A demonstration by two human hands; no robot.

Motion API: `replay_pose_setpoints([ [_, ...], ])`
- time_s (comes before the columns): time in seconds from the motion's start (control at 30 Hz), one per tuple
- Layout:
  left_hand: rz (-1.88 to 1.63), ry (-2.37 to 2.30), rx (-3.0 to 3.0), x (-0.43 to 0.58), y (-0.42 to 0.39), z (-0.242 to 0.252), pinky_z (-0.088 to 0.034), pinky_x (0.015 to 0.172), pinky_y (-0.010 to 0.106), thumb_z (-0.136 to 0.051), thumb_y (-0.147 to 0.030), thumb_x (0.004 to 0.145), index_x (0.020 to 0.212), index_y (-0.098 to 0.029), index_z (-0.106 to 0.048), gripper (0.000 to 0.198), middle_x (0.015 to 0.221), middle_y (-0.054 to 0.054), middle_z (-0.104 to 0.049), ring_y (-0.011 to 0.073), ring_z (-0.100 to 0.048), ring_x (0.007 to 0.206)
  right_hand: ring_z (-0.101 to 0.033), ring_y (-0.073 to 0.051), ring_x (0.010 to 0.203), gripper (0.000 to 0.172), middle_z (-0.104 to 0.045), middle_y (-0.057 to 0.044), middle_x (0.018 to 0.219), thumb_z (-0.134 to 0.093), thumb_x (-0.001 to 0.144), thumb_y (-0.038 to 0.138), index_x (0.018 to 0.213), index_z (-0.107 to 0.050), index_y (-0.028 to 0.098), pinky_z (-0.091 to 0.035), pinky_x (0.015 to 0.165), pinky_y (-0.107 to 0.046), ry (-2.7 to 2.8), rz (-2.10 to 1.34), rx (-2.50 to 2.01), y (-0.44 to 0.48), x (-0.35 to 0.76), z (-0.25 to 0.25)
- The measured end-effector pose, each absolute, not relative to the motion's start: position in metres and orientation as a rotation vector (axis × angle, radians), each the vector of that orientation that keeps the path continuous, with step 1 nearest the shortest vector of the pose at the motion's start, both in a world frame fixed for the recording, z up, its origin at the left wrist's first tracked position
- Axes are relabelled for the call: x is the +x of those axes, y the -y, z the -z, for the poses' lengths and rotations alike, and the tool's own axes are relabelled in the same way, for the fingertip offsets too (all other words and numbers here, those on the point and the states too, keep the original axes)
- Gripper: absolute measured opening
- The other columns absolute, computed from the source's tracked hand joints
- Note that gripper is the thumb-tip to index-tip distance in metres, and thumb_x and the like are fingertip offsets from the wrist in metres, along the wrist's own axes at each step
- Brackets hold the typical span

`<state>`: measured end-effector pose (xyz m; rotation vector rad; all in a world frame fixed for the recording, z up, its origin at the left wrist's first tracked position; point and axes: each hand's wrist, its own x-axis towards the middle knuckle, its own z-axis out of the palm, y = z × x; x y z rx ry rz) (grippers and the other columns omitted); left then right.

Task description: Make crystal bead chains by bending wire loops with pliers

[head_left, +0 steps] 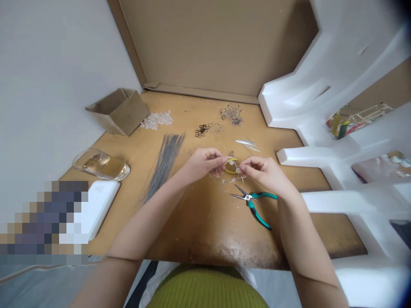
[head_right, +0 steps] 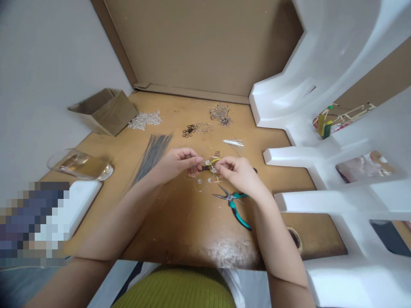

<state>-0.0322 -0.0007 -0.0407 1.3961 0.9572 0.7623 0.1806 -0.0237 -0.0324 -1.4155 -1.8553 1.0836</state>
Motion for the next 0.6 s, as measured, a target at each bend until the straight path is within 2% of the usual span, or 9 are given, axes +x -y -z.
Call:
replay_pose_setpoints([
  [0.3, -0.778, -0.96, 1.406, -0.0323, 0.002, 0.0393, -0.046, 0.052, 0.019, -0.064, -0.04, 0.076, 0.074, -0.012, -0.058, 0.029, 0.067, 0.002, -0.064, 0.0077, -0.059, 0.053, -0.057, -0.014, 0.062, 0.025, -0.065, -0.001, 0.066, -0.057, 0.081, 0.041, 0.078, -0.066, 0.018, -0.045, 0.062, -0.028, 1.865, -0.974, -1.413, 0.0254, 0.1778, 0.0349],
  [0.5, -0.786, -1.046, 1.428, -0.0278, 0.0028, 0.0391, -0.046, 0.05, 0.019, -0.064, -0.035, 0.076, 0.073, -0.011, -0.058, 0.025, 0.062, 0.002, -0.064, 0.0085, -0.059, 0.051, -0.061, -0.016, 0.071, 0.023, -0.071, -0.005, 0.083, -0.061, 0.078, 0.037, 0.088, -0.069, 0.019, -0.048, 0.067, -0.03, 1.776, -0.944, -1.404, 0.0248, 0.1753, 0.0323],
  [0.6, -0.782, -1.039, 1.427, -0.0272, 0.0032, 0.0407, -0.047, 0.05, 0.019, -0.065, -0.037, 0.075, 0.073, -0.012, -0.058, 0.026, 0.062, 0.001, -0.064, 0.0085, -0.059, 0.051, -0.062, -0.016, 0.071, 0.022, -0.072, -0.005, 0.084, -0.062, 0.078, 0.036, 0.089, -0.07, 0.018, -0.048, 0.066, -0.03, 1.775, -0.915, -1.413, 0.0247, 0.1736, 0.0312],
])
